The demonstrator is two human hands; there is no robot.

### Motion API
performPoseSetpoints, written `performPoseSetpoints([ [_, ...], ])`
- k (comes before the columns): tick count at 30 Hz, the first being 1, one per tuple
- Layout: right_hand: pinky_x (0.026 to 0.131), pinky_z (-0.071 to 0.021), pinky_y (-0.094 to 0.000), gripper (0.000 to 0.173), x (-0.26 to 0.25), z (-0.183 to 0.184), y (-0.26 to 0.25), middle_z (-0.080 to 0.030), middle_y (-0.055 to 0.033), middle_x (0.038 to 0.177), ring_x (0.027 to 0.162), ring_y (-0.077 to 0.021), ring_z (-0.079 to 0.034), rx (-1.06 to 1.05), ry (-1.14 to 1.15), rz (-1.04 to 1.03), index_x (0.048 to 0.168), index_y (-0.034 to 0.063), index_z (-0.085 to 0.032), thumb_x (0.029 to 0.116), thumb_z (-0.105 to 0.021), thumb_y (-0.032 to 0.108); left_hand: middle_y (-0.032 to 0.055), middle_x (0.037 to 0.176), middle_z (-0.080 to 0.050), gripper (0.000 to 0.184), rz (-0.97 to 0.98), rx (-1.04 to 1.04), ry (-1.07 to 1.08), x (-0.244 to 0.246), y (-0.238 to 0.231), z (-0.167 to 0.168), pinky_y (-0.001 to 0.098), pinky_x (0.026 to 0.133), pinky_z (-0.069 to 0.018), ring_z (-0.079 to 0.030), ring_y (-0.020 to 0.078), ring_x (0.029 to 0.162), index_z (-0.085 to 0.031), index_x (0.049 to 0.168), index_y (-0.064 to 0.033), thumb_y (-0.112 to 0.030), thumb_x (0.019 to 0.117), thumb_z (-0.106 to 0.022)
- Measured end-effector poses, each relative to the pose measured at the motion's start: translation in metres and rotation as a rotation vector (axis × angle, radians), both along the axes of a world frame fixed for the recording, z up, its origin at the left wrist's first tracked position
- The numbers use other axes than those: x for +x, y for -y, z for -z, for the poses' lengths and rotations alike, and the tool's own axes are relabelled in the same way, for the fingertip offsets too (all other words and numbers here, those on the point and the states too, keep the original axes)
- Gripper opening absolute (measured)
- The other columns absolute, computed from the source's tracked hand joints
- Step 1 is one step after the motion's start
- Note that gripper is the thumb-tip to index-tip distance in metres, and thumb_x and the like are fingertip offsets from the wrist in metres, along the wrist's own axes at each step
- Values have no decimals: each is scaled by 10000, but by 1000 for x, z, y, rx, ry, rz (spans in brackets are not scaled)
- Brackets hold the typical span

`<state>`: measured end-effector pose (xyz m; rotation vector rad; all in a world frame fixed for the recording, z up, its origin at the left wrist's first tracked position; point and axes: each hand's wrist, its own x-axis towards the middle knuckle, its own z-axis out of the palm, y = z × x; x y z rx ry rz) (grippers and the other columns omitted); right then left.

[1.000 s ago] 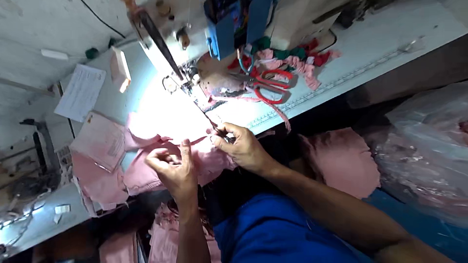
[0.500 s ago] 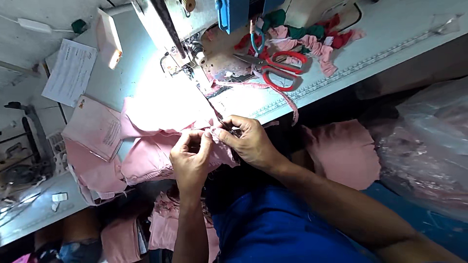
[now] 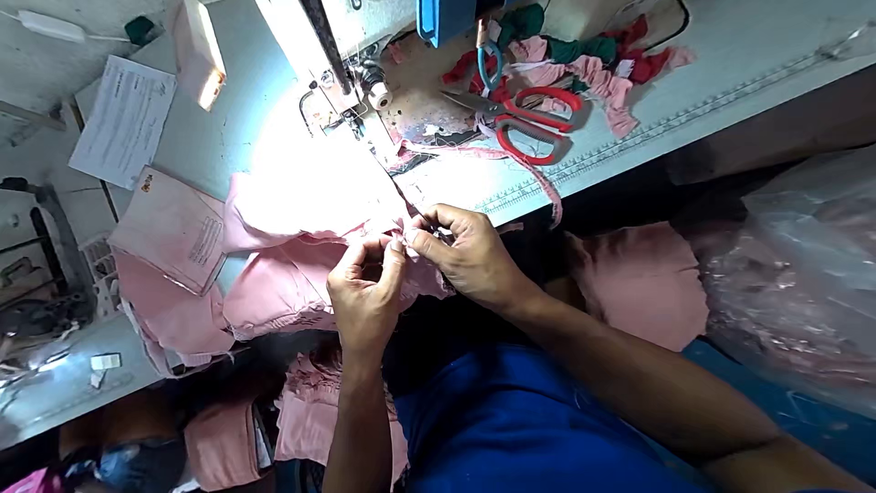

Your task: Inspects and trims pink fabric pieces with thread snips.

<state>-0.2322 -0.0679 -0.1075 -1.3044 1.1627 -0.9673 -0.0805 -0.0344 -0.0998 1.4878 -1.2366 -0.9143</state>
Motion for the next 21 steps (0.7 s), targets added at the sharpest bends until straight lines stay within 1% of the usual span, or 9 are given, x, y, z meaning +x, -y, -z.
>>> performPoseSetpoints([
  [1,523,-491,-218,101,0,0,-1,-661,-9,794,630,-70,-603,22,15,4,988,86,-687,1016,-629,165,4,832,-710,68,0,3,-2,0,0,0,261,620,-602,-684,99,693,-720,995,-67,-99,978,-663],
  [3,501,-466,-221,167,-4,-5,-5,-627,-13,811,612,-76,-571,70,32,17,1089,102,-657,1058,-545,222,-1,824,-702,67,-5,3,-7,1,0,0,253,614,-592,-676,94,689,-718,993,-70,-98,979,-658],
  [4,480,-429,-207,215,-8,-9,-8,-584,-3,796,579,-67,-522,94,63,13,1151,116,-622,1081,-476,257,0,825,-705,66,-5,-1,-18,1,0,-1,253,615,-593,-677,95,689,-719,998,-69,-98,979,-663],
  [5,442,-360,-190,263,-10,-15,-11,-523,11,737,516,-54,-439,127,129,10,1186,131,-598,1097,-405,285,2,828,-709,70,0,-9,-30,2,-1,0,255,618,-595,-679,96,690,-720,1005,-64,-98,981,-664],
  [7,429,-307,-172,309,-16,-27,-18,-460,32,693,480,-38,-368,202,239,-61,1200,159,-569,1101,-317,307,0,832,-714,78,4,-16,-33,2,-1,-1,252,620,-593,-681,91,693,-721,1013,-62,-109,986,-666],
  [10,427,-290,-150,248,-20,-36,-24,-448,31,671,472,-23,-346,395,352,-184,1131,155,-564,1103,-348,273,6,839,-712,81,15,-30,-44,2,0,-1,263,633,-599,-683,100,702,-716,1013,-57,-105,990,-655],
  [13,412,-271,-143,213,-18,-30,-24,-463,28,646,450,-16,-335,542,353,-157,1047,147,-567,1103,-399,265,5,833,-700,71,11,-48,-78,0,0,0,265,638,-598,-675,100,699,-707,1003,-54,-93,990,-648],
  [18,399,-275,-140,215,-14,-23,-21,-489,25,635,435,-14,-341,624,368,-102,1023,131,-573,1099,-425,268,5,837,-695,74,5,-58,-84,-2,-3,5,253,627,-583,-663,89,698,-708,1014,-51,-89,991,-649],
  [21,402,-285,-145,229,-13,-21,-19,-489,16,631,436,-21,-356,614,361,-95,969,124,-553,1100,-448,280,-4,838,-700,78,4,-47,-60,-3,-4,5,242,617,-576,-660,78,691,-713,1023,-58,-92,990,-650],
])
